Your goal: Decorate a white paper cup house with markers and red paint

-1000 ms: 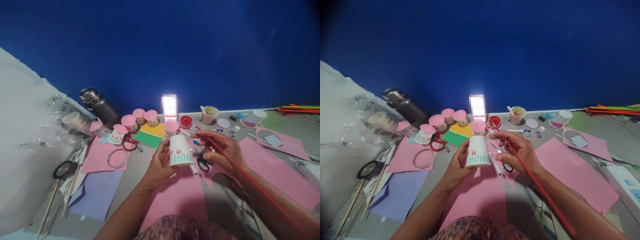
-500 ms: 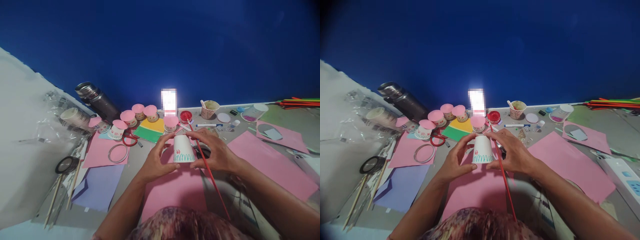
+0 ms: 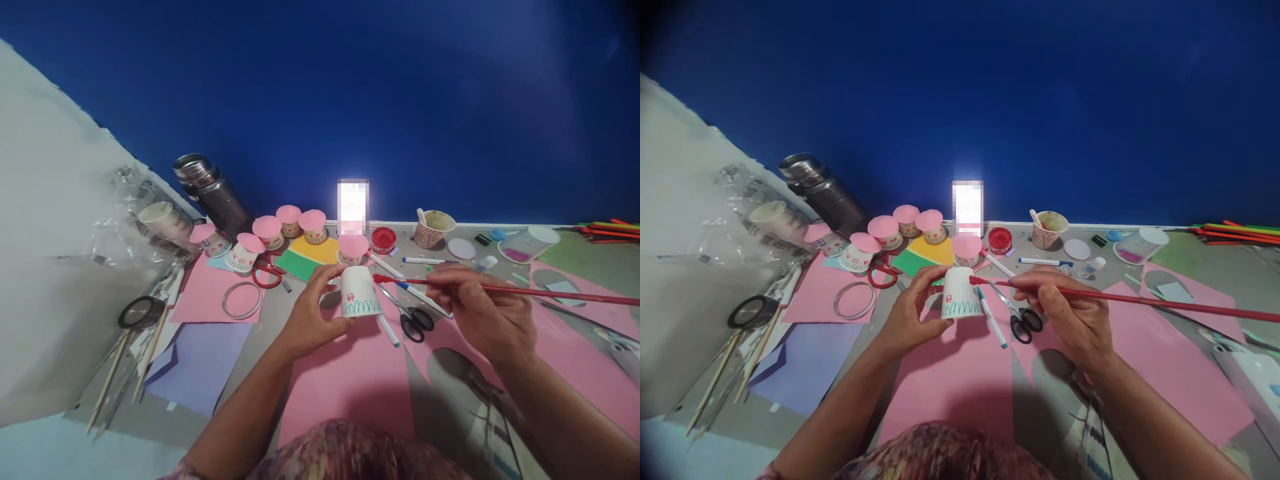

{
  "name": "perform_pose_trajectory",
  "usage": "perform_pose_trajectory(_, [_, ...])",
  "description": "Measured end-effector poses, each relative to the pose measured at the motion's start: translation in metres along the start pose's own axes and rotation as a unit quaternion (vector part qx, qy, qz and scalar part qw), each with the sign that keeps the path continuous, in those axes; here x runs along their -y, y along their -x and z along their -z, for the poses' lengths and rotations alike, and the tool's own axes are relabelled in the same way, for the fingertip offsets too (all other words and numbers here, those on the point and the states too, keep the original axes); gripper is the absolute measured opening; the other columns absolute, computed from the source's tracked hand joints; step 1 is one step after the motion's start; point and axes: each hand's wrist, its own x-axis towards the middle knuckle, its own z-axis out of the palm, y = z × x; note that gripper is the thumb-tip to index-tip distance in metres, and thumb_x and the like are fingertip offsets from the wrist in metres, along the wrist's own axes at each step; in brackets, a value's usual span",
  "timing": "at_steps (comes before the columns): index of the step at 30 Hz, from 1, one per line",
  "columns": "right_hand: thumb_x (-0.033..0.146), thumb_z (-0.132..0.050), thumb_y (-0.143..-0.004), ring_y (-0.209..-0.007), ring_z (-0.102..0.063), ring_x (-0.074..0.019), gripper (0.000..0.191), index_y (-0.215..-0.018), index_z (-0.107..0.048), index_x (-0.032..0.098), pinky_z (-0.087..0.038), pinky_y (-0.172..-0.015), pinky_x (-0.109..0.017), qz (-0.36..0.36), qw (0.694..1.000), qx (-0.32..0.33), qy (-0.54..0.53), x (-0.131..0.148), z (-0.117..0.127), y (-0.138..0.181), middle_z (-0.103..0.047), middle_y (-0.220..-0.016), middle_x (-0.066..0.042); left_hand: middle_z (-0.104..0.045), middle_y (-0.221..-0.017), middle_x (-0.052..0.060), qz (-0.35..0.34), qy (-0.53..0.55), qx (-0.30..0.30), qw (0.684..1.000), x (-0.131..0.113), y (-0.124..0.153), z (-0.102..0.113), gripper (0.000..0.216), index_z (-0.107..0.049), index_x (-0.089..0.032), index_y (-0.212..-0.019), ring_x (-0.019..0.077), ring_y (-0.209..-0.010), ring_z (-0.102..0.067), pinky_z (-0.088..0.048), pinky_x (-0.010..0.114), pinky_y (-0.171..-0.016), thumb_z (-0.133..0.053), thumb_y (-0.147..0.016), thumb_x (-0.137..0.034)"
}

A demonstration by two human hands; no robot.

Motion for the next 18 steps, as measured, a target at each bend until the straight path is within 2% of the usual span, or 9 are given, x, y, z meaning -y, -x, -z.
perform_pose_trajectory(5, [0.046, -0.069, -0.102, -0.069, -0.067, -0.0207, 0.025, -0.100, -0.085, 0.027, -0.052, -0.055, -0.033, 0.000, 0.999, 0.025, -0.029, 0.0082, -0.0065, 0.0053, -0.079, -0.083, -0.007, -0.056, -0.150, 0.009, 0.002, 0.019, 0.001, 1.000, 0.0016, -0.0002, -0.0011, 0.080, -0.062, -0.033, -0.145, 0.0340, -0.141, -0.055, -0.049, 0.047, -0.117, -0.082, -0.069, -0.015])
perform_pose_trajectory(13, [0.043, -0.065, -0.105, -0.066, -0.068, -0.0182, 0.024, -0.102, -0.085, 0.029, -0.050, -0.057, -0.032, 0.021, 0.998, 0.055, -0.010, 0.0090, -0.0097, 0.0036, -0.080, -0.086, -0.006, -0.054, -0.150, 0.009, -0.002, 0.014, 0.017, 1.000, -0.0003, 0.0020, -0.0027, 0.080, -0.060, -0.033, -0.146, 0.0339, -0.142, -0.054, -0.048, 0.047, -0.117, -0.083, -0.071, -0.014])
perform_pose_trajectory(18, [0.039, -0.064, -0.107, -0.072, -0.069, -0.0187, 0.023, -0.104, -0.085, 0.031, -0.051, -0.059, -0.030, 0.030, 0.997, 0.063, 0.015, 0.0102, -0.0104, 0.0036, -0.080, -0.087, -0.004, -0.053, -0.152, 0.010, -0.001, 0.013, 0.021, 1.000, -0.0021, 0.0018, -0.0041, 0.080, -0.059, -0.032, -0.146, 0.0339, -0.141, -0.055, -0.048, 0.048, -0.118, -0.083, -0.071, -0.014])
